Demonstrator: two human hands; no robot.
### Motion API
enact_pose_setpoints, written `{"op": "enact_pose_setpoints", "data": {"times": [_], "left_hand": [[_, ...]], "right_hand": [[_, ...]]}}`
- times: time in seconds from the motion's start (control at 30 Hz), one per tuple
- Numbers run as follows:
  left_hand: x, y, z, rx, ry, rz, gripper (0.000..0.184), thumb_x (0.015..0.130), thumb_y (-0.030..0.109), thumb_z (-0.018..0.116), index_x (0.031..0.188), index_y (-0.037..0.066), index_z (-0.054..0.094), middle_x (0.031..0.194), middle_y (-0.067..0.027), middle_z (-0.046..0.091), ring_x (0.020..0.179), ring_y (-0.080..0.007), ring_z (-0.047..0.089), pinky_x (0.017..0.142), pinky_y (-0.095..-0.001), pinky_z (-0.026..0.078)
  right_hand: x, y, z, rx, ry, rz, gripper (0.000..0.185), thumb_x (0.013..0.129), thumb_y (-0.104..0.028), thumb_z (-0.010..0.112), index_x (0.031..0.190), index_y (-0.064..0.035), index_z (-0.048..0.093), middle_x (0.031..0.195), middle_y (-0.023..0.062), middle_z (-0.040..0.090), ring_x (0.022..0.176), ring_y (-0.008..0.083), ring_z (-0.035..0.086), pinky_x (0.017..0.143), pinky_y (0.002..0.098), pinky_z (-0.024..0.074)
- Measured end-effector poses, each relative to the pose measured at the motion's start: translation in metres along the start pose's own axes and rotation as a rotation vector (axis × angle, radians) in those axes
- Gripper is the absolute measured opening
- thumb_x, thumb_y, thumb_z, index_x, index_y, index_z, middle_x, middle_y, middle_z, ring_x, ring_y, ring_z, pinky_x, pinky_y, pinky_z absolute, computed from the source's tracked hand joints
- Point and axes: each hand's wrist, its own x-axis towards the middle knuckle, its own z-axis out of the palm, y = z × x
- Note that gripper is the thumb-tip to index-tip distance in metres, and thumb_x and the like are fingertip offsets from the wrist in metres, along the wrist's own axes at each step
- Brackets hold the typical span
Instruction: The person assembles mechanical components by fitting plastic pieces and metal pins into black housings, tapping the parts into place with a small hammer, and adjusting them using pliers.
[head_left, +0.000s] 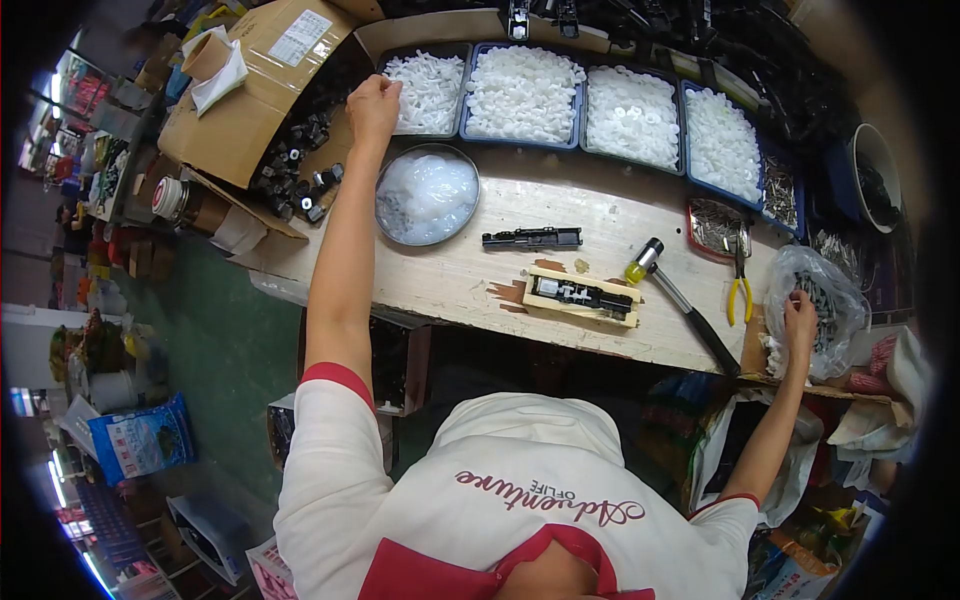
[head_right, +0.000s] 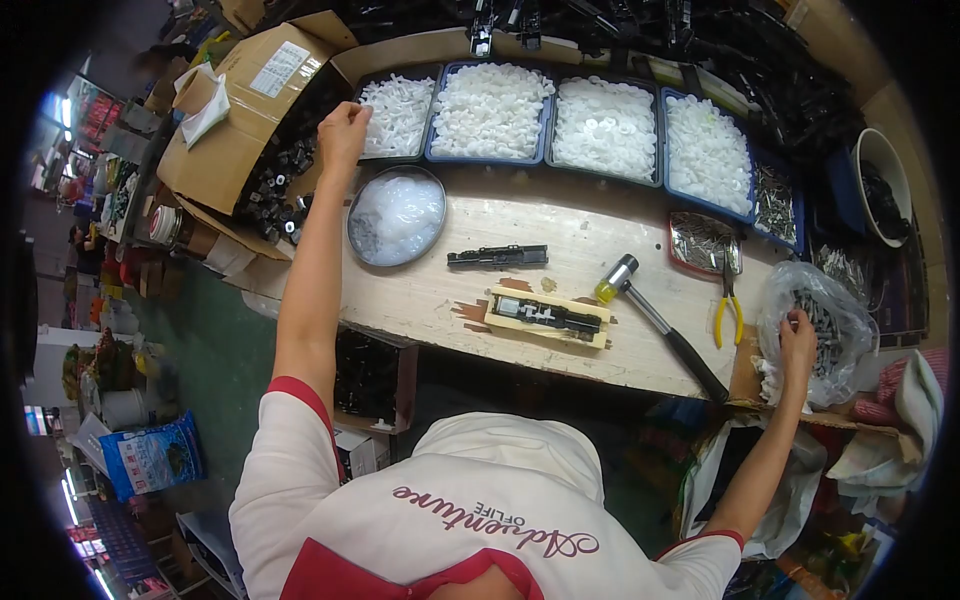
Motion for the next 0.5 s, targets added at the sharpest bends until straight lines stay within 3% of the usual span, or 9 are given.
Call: {"op": "enact_pose_setpoints", "data": {"times": [0.17,0.2,0.23,0.3,0.43,0.5], "left_hand": [[0.004,-0.027,-0.003,-0.354,0.17,-0.1,0.019,0.076,0.021,0.067,0.079,0.002,0.065,0.076,-0.0114,0.062,0.065,-0.0218,0.063,0.058,-0.0321,0.047],[-0.001,-0.009,-0.018,-0.525,0.091,-0.238,0.016,0.08,0.016,0.064,0.081,-0.001,0.063,0.073,-0.0088,0.06,0.059,-0.0167,0.062,0.05,-0.0288,0.048],[-0.003,-0.005,-0.024,-0.525,0.094,-0.238,0.016,0.08,0.016,0.064,0.081,-0.001,0.063,0.073,-0.0088,0.06,0.059,-0.0167,0.062,0.05,-0.0288,0.048],[-0.007,-0.001,-0.032,-0.983,0.008,-0.38,0.012,0.083,0.008,0.059,0.087,-0.004,0.061,0.074,-0.0087,0.06,0.059,-0.0157,0.062,0.048,-0.0269,0.052],[-0.027,0.01,-0.043,-1.137,0.031,-0.3,0.013,0.084,0.002,0.055,0.093,-0.007,0.058,0.076,-0.0116,0.061,0.06,-0.0179,0.063,0.053,-0.0301,0.056],[-0.044,0.012,-0.054,-1.17,-0.112,-0.355,0.014,0.085,0.002,0.055,0.096,-0.006,0.058,0.08,-0.0125,0.061,0.065,-0.0193,0.063,0.059,-0.0315,0.057]], "right_hand": [[0.002,-0.001,-0.001,-0.13,0.034,0.016,0.024,0.079,-0.021,0.054,0.097,-0.006,0.055,0.09,0.0147,0.062,0.084,0.0333,0.059,0.07,0.0443,0.0435],[-0.001,-0.007,-0.005,-0.206,0.008,0.077,0.025,0.078,-0.021,0.053,0.097,-0.0054,0.054,0.09,0.0155,0.062,0.085,0.0345,0.059,0.071,0.0458,0.0431],[-0.002,-0.008,-0.004,-0.205,0.01,0.075,0.025,0.078,-0.021,0.053,0.097,-0.0054,0.054,0.09,0.0155,0.062,0.085,0.0345,0.059,0.071,0.0458,0.0431],[-0.003,-0.008,-0.003,-0.302,0.061,0.136,0.029,0.078,-0.022,0.051,0.101,-0.0045,0.053,0.093,0.0167,0.062,0.086,0.037,0.058,0.074,0.0502,0.041],[-0.009,-0.007,-0.001,-0.284,0.125,0.14,0.03,0.077,-0.023,0.052,0.099,-0.0041,0.051,0.095,0.018,0.061,0.09,0.0392,0.056,0.076,0.0493,0.0397],[-0.006,0.007,0.005,-0.317,0.183,0.086,0.031,0.082,-0.021,0.047,0.108,-0.0056,0.052,0.101,0.0164,0.061,0.092,0.0373,0.057,0.077,0.0518,0.0387]]}}
